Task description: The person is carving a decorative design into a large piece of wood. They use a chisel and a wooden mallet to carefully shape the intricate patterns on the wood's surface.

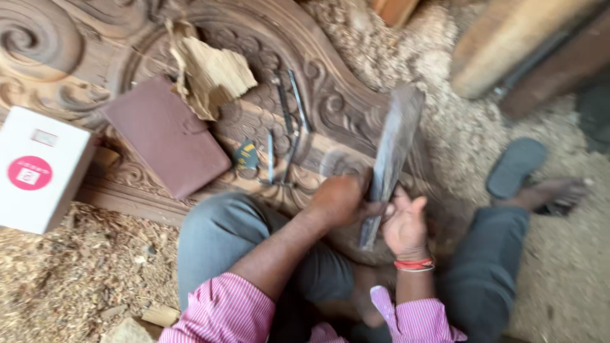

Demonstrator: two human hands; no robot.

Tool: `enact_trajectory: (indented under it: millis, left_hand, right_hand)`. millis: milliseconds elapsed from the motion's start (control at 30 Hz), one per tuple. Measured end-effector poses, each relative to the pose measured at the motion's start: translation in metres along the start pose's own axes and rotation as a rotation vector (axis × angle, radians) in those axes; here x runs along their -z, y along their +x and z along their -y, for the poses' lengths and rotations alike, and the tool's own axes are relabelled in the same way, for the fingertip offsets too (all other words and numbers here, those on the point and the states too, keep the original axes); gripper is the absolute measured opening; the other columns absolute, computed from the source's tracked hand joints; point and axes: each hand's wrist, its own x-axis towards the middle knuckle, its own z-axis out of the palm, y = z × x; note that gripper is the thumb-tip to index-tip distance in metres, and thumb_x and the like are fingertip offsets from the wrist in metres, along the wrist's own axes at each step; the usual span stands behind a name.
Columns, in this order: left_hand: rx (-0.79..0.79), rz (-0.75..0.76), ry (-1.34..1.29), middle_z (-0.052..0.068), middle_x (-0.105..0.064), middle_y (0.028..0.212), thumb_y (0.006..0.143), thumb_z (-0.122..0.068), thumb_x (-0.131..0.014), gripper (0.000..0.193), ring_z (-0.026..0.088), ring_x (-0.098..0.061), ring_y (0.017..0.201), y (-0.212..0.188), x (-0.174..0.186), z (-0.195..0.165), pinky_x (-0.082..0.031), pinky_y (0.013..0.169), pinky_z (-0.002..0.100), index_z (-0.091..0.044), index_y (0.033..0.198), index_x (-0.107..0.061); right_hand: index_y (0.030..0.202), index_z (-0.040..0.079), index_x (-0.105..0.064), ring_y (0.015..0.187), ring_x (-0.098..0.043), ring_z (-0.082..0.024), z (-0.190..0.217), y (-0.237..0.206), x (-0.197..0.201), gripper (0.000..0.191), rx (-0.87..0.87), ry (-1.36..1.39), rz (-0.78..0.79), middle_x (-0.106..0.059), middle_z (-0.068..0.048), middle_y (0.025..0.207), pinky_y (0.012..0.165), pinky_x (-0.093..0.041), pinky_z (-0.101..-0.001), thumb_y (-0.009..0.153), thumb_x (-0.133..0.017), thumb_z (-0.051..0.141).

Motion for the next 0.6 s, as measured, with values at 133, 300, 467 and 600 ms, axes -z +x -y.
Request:
enact_trajectory:
  millis: [133,300,467,600]
  left_hand:
    - [0.023,0.171,0.505,0.015,-0.076,0.099,0.083,-0.025,-0.073,0.025,0.033,-0.074,0.090,0.006,0.004,0.014,-0.059,0.074,0.049,-0.008,0.102,-0.071]
    - [0.560,-0.399,0.537,0.017,-0.076,0.100,0.091,-0.050,-0.069,0.043,0.033,-0.075,0.091,0.015,0.042,0.109,-0.061,0.074,0.045,-0.008,0.096,-0.076]
    - [0.640,-0.543,0.563,0.017,-0.077,0.106,0.092,-0.031,-0.068,0.026,0.035,-0.076,0.097,0.026,0.038,0.122,-0.062,0.078,0.048,-0.010,0.102,-0.080]
    - [0.756,-0.449,0.481,0.018,-0.074,0.112,0.084,-0.034,-0.075,0.034,0.036,-0.073,0.105,0.024,0.047,0.097,-0.060,0.084,0.049,-0.010,0.107,-0.077]
  right_hand:
    - [0.138,0.000,-0.064,0.089,-0.056,-0.011,-0.017,-0.043,0.021,0.038,0.106,-0.221,-0.377,-0.060,-0.002,0.104,0.080,-0.046,-0.0258,0.106,-0.069,0.020]
    - [0.117,0.011,-0.069,0.067,-0.062,-0.012,-0.012,-0.116,0.045,0.028,-0.077,-0.186,-0.717,-0.069,-0.003,0.088,0.059,-0.051,-0.0272,0.091,-0.071,0.021]
    - [0.111,0.011,-0.067,0.066,-0.063,-0.010,-0.006,-0.166,0.050,0.027,0.023,-0.243,-0.746,-0.067,0.001,0.085,0.058,-0.051,-0.0254,0.086,-0.075,0.017]
    - [0.106,0.009,-0.064,0.066,-0.063,-0.010,-0.006,-0.173,0.048,0.023,0.128,-0.204,-0.676,-0.063,0.000,0.083,0.056,-0.049,-0.0253,0.088,-0.078,0.014]
